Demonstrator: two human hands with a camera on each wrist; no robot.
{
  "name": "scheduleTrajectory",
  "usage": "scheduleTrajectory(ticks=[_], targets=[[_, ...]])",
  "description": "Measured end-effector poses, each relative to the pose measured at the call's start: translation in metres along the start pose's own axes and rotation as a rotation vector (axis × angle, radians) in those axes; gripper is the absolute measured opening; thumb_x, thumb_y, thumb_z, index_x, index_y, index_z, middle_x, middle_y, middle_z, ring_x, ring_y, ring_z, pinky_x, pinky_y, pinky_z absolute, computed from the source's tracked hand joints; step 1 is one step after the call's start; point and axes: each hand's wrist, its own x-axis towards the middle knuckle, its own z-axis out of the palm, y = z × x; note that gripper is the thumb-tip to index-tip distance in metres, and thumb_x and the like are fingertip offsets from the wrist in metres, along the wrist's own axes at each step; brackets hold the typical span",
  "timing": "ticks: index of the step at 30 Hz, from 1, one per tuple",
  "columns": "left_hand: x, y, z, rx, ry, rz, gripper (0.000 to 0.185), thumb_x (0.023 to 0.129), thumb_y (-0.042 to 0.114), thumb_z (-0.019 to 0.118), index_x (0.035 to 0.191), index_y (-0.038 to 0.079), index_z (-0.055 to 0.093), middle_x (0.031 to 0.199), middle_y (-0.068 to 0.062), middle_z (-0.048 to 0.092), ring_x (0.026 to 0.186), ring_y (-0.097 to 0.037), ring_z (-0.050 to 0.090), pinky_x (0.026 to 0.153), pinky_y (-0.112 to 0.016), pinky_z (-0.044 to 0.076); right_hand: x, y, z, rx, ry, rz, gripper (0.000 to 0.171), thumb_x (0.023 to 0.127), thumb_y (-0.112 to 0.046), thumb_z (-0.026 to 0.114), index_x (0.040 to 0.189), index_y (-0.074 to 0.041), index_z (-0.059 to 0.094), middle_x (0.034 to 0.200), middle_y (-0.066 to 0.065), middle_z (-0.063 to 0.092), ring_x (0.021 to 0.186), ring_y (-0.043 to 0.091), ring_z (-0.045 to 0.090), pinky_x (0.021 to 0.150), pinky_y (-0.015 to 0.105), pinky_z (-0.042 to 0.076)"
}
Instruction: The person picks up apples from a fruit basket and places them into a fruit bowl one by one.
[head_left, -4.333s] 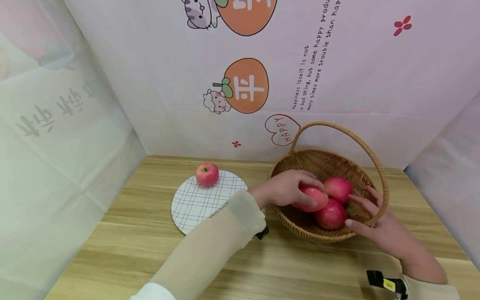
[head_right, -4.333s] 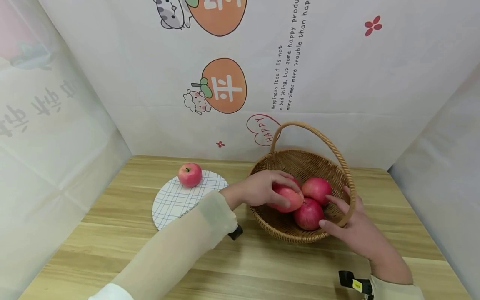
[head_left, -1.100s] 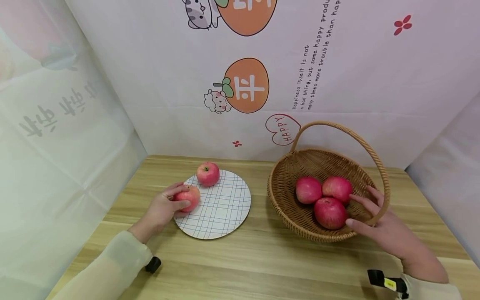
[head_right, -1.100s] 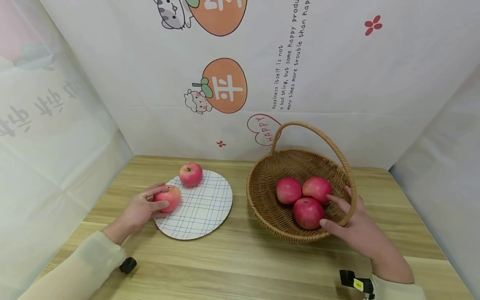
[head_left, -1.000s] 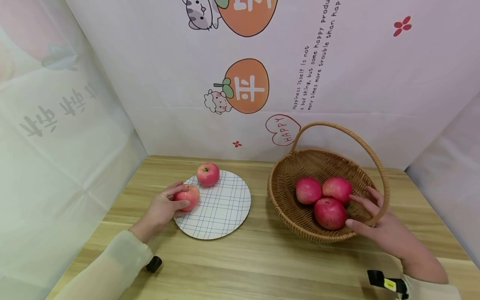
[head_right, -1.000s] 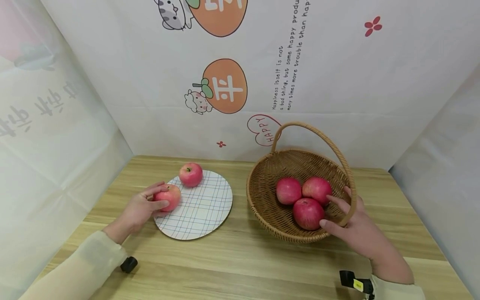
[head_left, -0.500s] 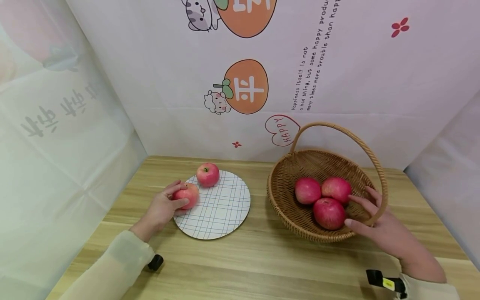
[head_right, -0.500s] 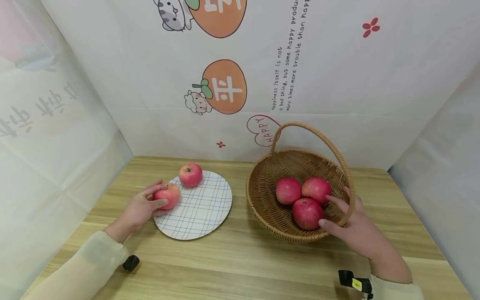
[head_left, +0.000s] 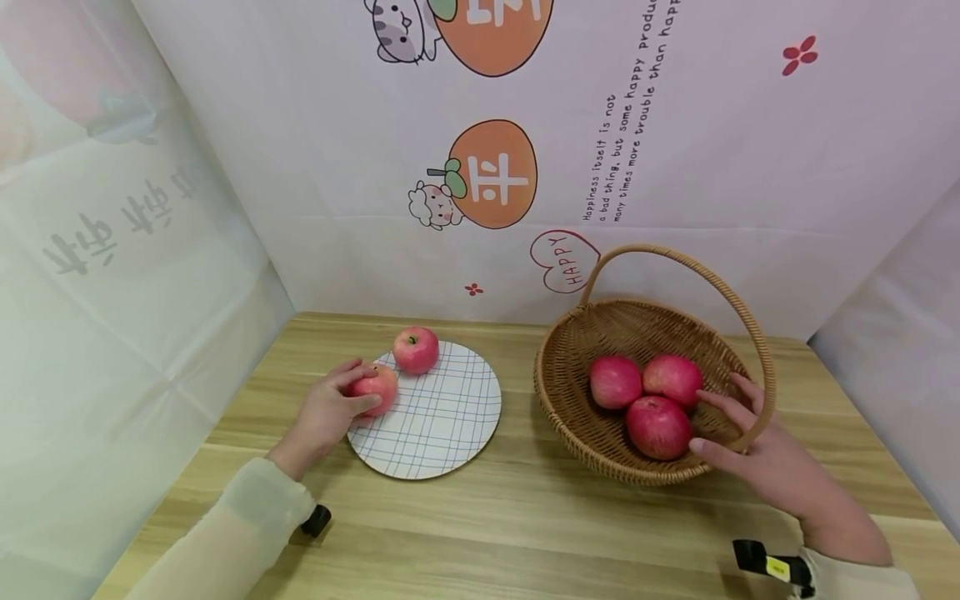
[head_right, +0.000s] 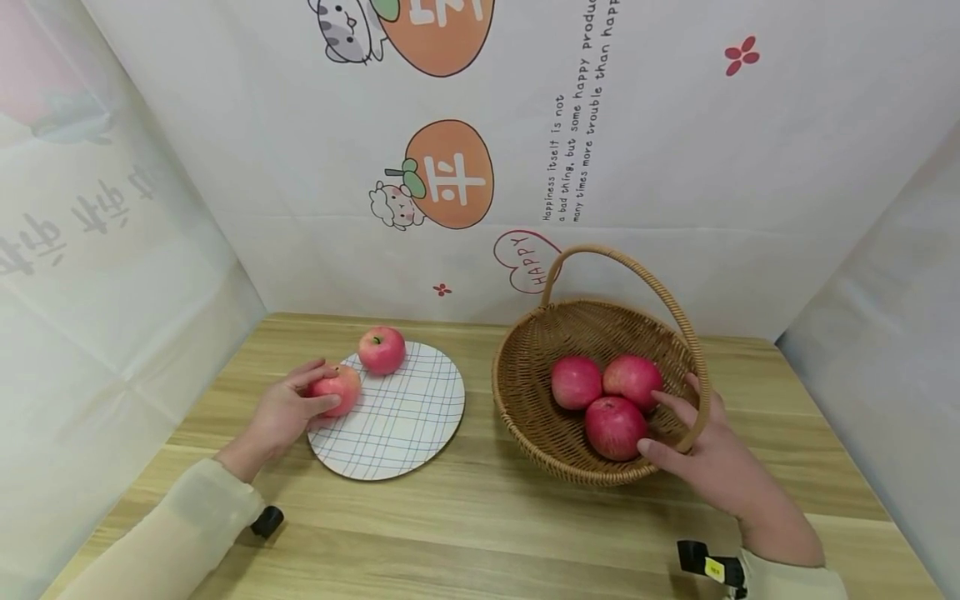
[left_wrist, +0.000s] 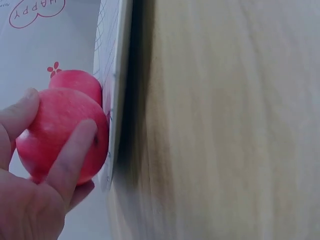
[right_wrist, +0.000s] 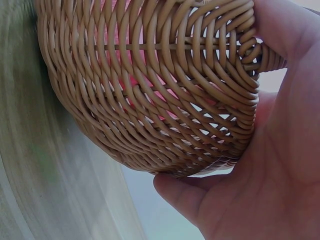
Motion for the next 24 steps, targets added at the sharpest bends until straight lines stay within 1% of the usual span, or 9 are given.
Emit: scheduleTrajectory(ticks=[3, 4, 7, 11, 17, 24], targets=[[0.0002, 0.0013, 0.0009, 0.03, 0.027, 0.008, 0.055, 0.087, 0.002, 0.077, 0.138, 0.006, 0.059, 0.163, -0.004, 0.022, 0.141, -0.038, 0.03, 0.081, -0.041, 0.056, 0.0001, 0.0007, 0.0003, 0.004, 0.002, -0.003, 0.073, 0.095, -0.033, 0.069, 0.153, -0.003, 0.036, 0.16, 0.026, -0.01, 0.132, 0.068, 0.012, 0.086, 0.081, 0.027], [0.0003, 0.0015, 0.001, 0.024, 0.031, 0.009, 0.054, 0.087, 0.002, 0.076, 0.139, 0.005, 0.059, 0.163, -0.005, 0.021, 0.141, -0.039, 0.029, 0.082, -0.042, 0.056, 0.0002, 0.0007, 0.0002, 0.003, 0.003, -0.004, 0.073, 0.095, -0.033, 0.069, 0.152, -0.003, 0.036, 0.16, 0.026, -0.01, 0.132, 0.068, 0.012, 0.086, 0.081, 0.027], [0.0014, 0.0007, 0.0005, -0.02, 0.043, 0.0, 0.049, 0.089, 0.002, 0.074, 0.137, 0.005, 0.06, 0.163, -0.005, 0.02, 0.141, -0.039, 0.029, 0.081, -0.042, 0.056, 0.0002, 0.0008, 0.0, -0.001, 0.003, -0.006, 0.072, 0.095, -0.033, 0.069, 0.152, -0.003, 0.036, 0.16, 0.026, -0.009, 0.132, 0.068, 0.012, 0.085, 0.081, 0.027], [0.0022, -0.0009, -0.0009, -0.077, 0.039, 0.004, 0.046, 0.091, 0.002, 0.072, 0.136, 0.003, 0.06, 0.162, -0.006, 0.021, 0.14, -0.04, 0.03, 0.08, -0.043, 0.056, 0.0, 0.0016, -0.0003, 0.001, 0.002, -0.005, 0.072, 0.095, -0.032, 0.068, 0.152, -0.002, 0.036, 0.159, 0.027, -0.01, 0.133, 0.067, 0.011, 0.085, 0.082, 0.027], [0.0031, -0.0038, -0.0011, -0.125, 0.029, 0.027, 0.044, 0.092, 0.0, 0.07, 0.135, -0.003, 0.058, 0.162, -0.008, 0.02, 0.14, -0.041, 0.029, 0.084, -0.045, 0.054, 0.0002, 0.003, 0.0005, -0.004, -0.001, -0.004, 0.072, 0.096, -0.032, 0.068, 0.152, -0.002, 0.036, 0.159, 0.027, -0.01, 0.132, 0.068, 0.012, 0.084, 0.082, 0.027], [0.0095, -0.0057, 0.0017, -0.062, 0.052, 0.022, 0.041, 0.092, 0.001, 0.071, 0.132, 0.002, 0.062, 0.162, -0.004, 0.023, 0.142, -0.038, 0.028, 0.083, -0.041, 0.055, 0.0001, 0.0012, 0.0004, 0.005, -0.001, -0.003, 0.072, 0.096, -0.032, 0.068, 0.152, -0.003, 0.036, 0.16, 0.026, -0.01, 0.132, 0.068, 0.011, 0.085, 0.082, 0.026]])
